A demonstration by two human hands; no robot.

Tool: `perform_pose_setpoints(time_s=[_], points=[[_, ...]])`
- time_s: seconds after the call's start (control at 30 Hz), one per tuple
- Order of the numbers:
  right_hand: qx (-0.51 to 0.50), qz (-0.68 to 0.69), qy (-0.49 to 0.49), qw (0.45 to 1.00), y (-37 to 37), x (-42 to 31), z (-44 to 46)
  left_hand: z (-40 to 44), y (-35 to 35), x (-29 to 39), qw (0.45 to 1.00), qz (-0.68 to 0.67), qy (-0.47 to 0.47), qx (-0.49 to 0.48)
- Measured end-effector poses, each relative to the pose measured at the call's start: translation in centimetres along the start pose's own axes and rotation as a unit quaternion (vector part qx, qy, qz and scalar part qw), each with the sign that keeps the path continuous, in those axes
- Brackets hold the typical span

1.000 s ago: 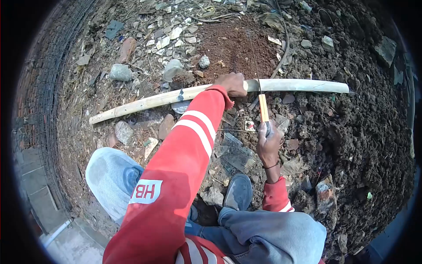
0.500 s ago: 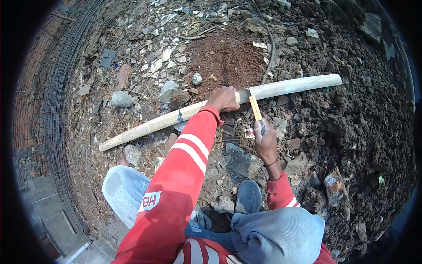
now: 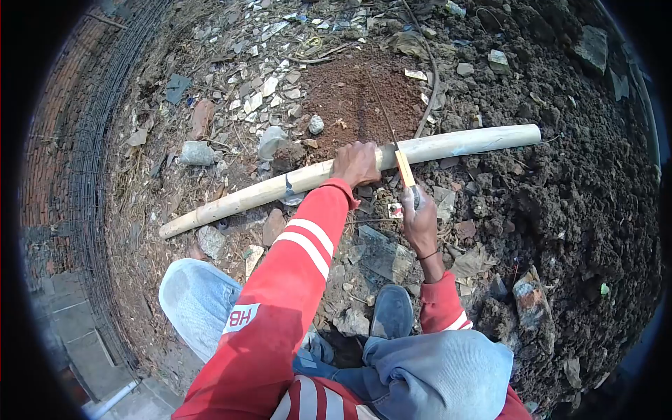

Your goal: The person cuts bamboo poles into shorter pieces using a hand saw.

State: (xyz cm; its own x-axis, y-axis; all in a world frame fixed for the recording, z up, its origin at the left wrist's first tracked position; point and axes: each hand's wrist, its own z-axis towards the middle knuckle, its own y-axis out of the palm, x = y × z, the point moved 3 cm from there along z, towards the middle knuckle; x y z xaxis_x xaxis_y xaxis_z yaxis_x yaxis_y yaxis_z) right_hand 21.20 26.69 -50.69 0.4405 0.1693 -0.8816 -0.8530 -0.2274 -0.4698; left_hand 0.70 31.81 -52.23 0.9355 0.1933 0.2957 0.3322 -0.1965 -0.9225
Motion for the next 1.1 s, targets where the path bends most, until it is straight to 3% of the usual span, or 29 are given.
perform_pose_setpoints(time_s=[0.07,0.2,0.3,0.37,0.4,0.43,0.47,0.57,0.63,0.7,0.77,0.83,0.87,0.93,0.97,1.1], points=[[-0.042,0.054,0.09,0.994,-2.6,-1.7,-2.9,-0.3,1.4,-0.2,1.0,-0.011,-0.001,0.022],[-0.014,0.044,0.115,0.992,-7.8,-2.0,-16.7,0.1,0.9,-0.3,0.999,-0.014,-0.009,0.03],[-0.029,0.034,0.129,0.991,-6.5,-2.3,-13.7,-0.9,0.4,0.8,0.999,-0.035,-0.026,0.029],[-0.017,0.006,0.048,0.999,-2.6,-0.9,-5.7,-1.1,0.5,1.0,0.998,-0.023,-0.017,0.053],[-0.03,-0.016,0.076,0.997,-0.7,0.0,-2.3,-1.6,0.7,1.0,0.997,-0.015,-0.014,0.07],[-0.031,-0.027,0.042,0.998,0.1,0.2,0.5,-1.6,0.7,1.2,0.997,-0.02,-0.038,0.069],[-0.051,0.023,0.067,0.996,-0.5,-0.7,1.5,-1.6,0.4,0.9,0.997,-0.017,-0.038,0.07],[-0.048,0.018,0.089,0.995,-3.6,-0.9,-4.1,-1.2,-0.1,1.1,1.0,-0.028,-0.013,-0.005],[-0.058,0.026,0.136,0.989,-7.3,-0.2,-12.8,-1.0,0.2,1.0,0.999,-0.036,-0.022,0.008],[-0.018,0.017,0.111,0.994,-10.1,-2.1,-17.9,-1.0,1.1,0.5,0.999,-0.025,-0.03,0.027],[-0.053,0.012,0.143,0.988,-9.9,-1.2,-16.5,-1.6,2.0,0.6,0.999,-0.023,-0.028,0.027],[-0.083,0.032,0.147,0.985,-6.9,-1.2,-9.0,-1.4,1.2,0.9,0.999,-0.018,-0.004,0.05],[-0.08,-0.016,0.092,0.992,-4.0,0.2,-4.4,-1.3,1.5,0.9,0.998,-0.016,-0.001,0.053],[-0.028,0.018,-0.014,0.999,0.0,0.0,2.8,-1.1,2.5,0.4,0.997,-0.021,-0.022,0.076],[-0.062,0.024,0.06,0.996,-0.3,-1.0,3.4,-1.1,1.9,0.3,0.998,-0.042,-0.021,0.036],[-0.069,0.013,0.081,0.994,-4.1,-2.0,-4.2,-1.4,0.8,0.6,0.998,-0.015,-0.015,0.054]])
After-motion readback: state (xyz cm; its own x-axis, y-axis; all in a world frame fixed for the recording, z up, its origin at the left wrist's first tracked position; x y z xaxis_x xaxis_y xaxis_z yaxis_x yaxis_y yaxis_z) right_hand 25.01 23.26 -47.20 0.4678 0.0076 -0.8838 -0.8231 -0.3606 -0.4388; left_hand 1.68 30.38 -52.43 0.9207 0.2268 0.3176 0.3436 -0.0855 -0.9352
